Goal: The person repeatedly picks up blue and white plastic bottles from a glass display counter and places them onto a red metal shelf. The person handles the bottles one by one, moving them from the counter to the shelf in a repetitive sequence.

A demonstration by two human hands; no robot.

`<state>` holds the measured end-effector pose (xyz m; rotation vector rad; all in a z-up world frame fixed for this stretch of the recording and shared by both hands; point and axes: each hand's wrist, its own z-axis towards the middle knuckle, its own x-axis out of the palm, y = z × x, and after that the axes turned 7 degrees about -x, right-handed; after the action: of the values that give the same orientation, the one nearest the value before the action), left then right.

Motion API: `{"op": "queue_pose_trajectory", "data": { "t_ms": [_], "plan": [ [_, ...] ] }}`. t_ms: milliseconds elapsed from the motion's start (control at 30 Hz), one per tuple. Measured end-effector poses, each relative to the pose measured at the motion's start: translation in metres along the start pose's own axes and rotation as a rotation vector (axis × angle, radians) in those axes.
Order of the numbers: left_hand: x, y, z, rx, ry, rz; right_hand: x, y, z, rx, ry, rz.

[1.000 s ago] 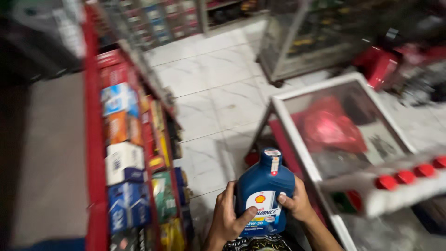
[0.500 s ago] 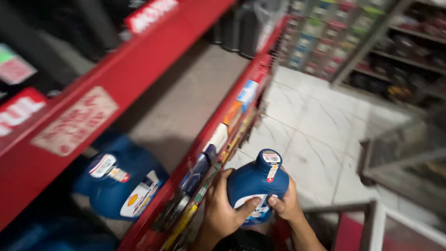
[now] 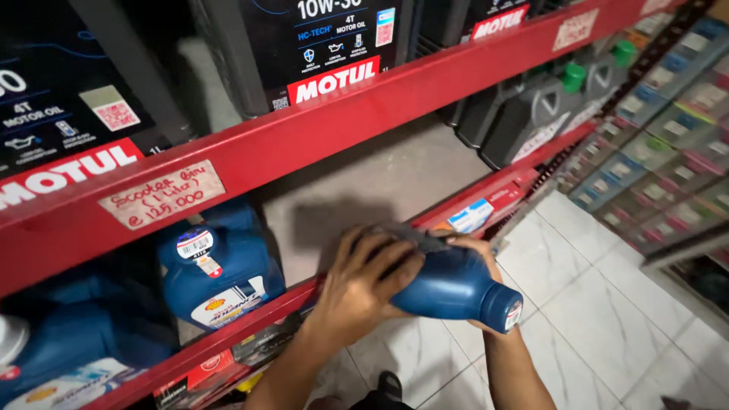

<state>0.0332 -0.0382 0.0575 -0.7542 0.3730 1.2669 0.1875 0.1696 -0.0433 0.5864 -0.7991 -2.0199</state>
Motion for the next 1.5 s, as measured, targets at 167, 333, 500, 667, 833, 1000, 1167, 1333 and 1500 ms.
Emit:
{"op": "queue_pose_trajectory", "data": {
  "t_ms": [167, 333, 500, 667, 833, 1000, 1167, 1333, 1500],
  "plan": [
    [0.007, 0.018, 0.002, -0.172, -0.091, 0.185, -0.002, -0.016, 0.06, -0.042, 0.073, -0.077],
    [0.034, 0.052, -0.002, -0.554, -0.212, 0.237, 0.011, -0.029, 0.142, 0.054, 0.256, -0.198],
    [0.053, 0.078, -0.023, -0.744, -0.239, 0.183, 0.05, -0.095, 0.207, 0.141, 0.356, -0.093],
    [0.054, 0.075, -0.024, -0.811, -0.256, 0.174, 0.083, -0.12, 0.251, 0.19, 0.404, -0.028],
    [0.053, 0.076, -0.021, -0.869, -0.212, 0.199, 0.114, -0.127, 0.276, 0.203, 0.44, -0.036],
    [0.05, 0.073, -0.019, -0.888, -0.201, 0.226, 0.123, -0.129, 0.282, 0.454, 0.434, 0.018],
    [0.046, 0.066, -0.013, -0.909, -0.192, 0.247, 0.123, -0.166, 0.271, 0.046, 0.454, -0.067],
    [0.045, 0.057, -0.01, -0.892, -0.182, 0.282, 0.131, -0.205, 0.255, 0.127, 0.525, -0.598],
    [0.046, 0.058, -0.009, -0.864, -0.166, 0.288, 0.136, -0.205, 0.244, 0.043, 0.475, -0.499]
  ]
}}
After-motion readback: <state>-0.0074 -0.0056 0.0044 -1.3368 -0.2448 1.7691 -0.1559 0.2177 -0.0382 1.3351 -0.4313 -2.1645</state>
